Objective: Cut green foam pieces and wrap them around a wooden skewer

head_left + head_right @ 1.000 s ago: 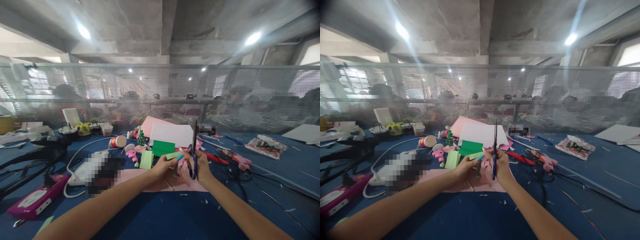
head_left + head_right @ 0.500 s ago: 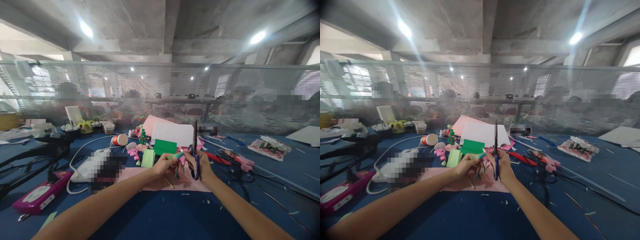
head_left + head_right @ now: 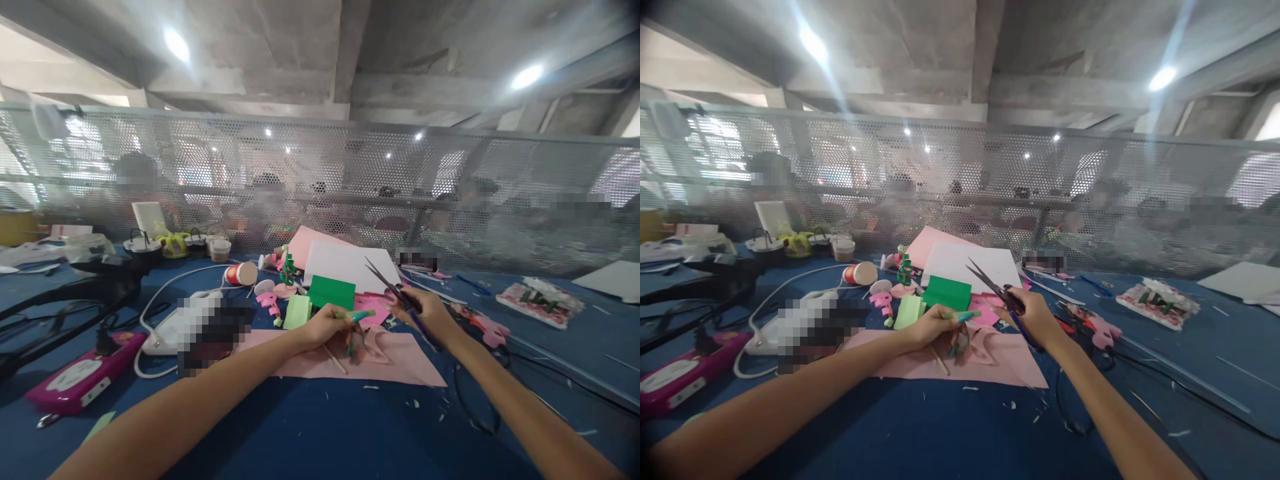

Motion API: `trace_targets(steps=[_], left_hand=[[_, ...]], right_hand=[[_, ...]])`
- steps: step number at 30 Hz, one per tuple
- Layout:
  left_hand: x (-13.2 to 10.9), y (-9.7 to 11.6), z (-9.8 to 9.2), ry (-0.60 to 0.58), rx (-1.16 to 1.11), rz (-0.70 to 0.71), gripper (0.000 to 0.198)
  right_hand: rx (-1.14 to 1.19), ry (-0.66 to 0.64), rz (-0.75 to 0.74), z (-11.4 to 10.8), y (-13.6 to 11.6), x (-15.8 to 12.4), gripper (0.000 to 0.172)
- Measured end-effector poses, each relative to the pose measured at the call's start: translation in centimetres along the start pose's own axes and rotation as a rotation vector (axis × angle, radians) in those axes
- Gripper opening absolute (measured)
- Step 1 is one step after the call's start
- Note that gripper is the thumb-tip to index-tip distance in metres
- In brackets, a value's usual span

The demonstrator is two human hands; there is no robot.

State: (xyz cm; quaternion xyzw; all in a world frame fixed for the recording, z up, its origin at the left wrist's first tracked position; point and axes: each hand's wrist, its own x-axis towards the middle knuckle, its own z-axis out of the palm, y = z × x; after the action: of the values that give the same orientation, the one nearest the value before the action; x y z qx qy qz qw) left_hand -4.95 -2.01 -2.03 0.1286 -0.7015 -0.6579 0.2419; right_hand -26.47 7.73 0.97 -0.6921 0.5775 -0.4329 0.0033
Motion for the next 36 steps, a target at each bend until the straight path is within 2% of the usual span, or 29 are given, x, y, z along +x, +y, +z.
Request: trace_targets(steps=[2,10,27,31,36], left_hand=[[0.0,-0.1,0.1,-0.01,0.009,-0.018,0.038],[0.1,-0.3,0.2,-0.013,0.016,-0.1,0.038],[0.3,-0.4,0.1,-0.082,-0.007,-0.13,0.044],[0.4,-0.6,0.1,-0.071,0.017,-0.136,0.046],[0.4,-0.6,0.3,-0.047,0.017,-0.119,0.047]], right_hand=[[-0.125,-0.091,-0.067,-0.9,0.5,-0.2,0.026],[-0.37,-0.213,-0.134,-2.5,2.0,-1.8,0.019],[-0.523,-0.289,-0.167,-2.5,2.2,-2.1,0.014],[-0.543,-0.282,-0.171,-2.4,2.1,-2.1,0.011],[-0.546,-0.292,-0.19,-2.4,1.7,-2.0,0.017]])
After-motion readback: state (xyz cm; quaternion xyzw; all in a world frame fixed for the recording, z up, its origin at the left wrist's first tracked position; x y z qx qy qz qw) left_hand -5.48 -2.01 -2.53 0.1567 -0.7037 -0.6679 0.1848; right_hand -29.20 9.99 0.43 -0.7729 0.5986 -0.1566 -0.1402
